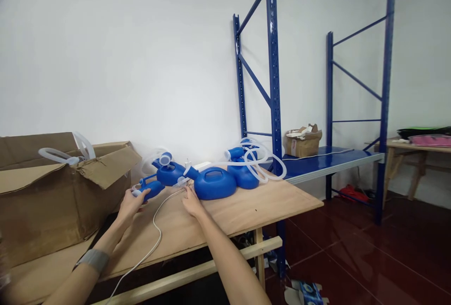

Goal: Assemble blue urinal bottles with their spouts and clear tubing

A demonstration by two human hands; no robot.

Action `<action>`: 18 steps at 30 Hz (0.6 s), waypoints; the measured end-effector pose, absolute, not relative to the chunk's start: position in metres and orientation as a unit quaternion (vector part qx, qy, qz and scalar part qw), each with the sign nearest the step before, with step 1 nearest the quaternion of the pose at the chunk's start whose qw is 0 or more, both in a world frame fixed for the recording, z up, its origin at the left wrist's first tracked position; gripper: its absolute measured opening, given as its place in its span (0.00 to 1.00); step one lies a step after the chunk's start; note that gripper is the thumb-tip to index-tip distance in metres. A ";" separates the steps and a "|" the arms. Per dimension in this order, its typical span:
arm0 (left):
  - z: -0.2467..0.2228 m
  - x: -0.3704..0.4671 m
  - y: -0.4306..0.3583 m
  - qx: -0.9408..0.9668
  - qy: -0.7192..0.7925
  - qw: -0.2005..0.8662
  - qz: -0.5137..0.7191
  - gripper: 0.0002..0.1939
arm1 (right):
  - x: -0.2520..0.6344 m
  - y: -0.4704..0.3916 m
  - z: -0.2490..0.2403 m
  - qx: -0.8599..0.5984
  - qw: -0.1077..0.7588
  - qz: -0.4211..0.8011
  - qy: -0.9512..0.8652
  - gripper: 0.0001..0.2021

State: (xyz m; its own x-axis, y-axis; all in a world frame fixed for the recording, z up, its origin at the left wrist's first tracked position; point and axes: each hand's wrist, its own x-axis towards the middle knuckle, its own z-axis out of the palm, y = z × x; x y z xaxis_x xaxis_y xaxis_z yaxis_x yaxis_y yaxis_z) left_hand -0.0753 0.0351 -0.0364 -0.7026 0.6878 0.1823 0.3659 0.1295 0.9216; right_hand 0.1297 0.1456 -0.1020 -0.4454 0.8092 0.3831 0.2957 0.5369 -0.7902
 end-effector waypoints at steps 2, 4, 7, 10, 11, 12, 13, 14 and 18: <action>-0.037 -0.077 0.039 0.337 0.757 0.117 0.548 0.41 | 0.130 0.144 -0.102 -0.350 0.363 0.310 -0.806 0.28; -0.041 -0.078 0.042 0.326 0.768 0.094 0.543 0.40 | 0.129 0.140 -0.100 -0.348 0.341 0.287 -0.825 0.28; -0.050 -0.082 0.046 0.324 0.776 0.069 0.537 0.37 | 0.126 0.129 -0.089 -0.363 0.296 0.203 -0.860 0.25; -0.055 -0.086 0.048 0.339 0.776 0.032 0.531 0.35 | 0.129 0.115 -0.068 -0.364 0.333 0.131 -0.860 0.18; -0.055 -0.087 0.047 0.340 0.776 0.018 0.530 0.35 | 0.135 0.112 -0.059 -0.358 0.368 0.119 -0.850 0.16; -0.055 -0.087 0.047 0.340 0.777 0.009 0.530 0.35 | 0.145 0.111 -0.049 -0.354 0.403 0.110 -0.837 0.15; -0.055 -0.087 0.046 0.337 0.777 0.004 0.531 0.35 | 0.159 0.112 -0.039 -0.359 0.436 0.103 -0.819 0.15; -0.054 -0.087 0.046 0.334 0.778 0.002 0.532 0.34 | 0.178 0.117 -0.030 -0.370 0.466 0.097 -0.798 0.15; -0.052 -0.084 0.043 0.327 0.779 0.000 0.536 0.35 | 0.287 0.166 0.000 -0.449 0.575 -0.007 -0.684 0.24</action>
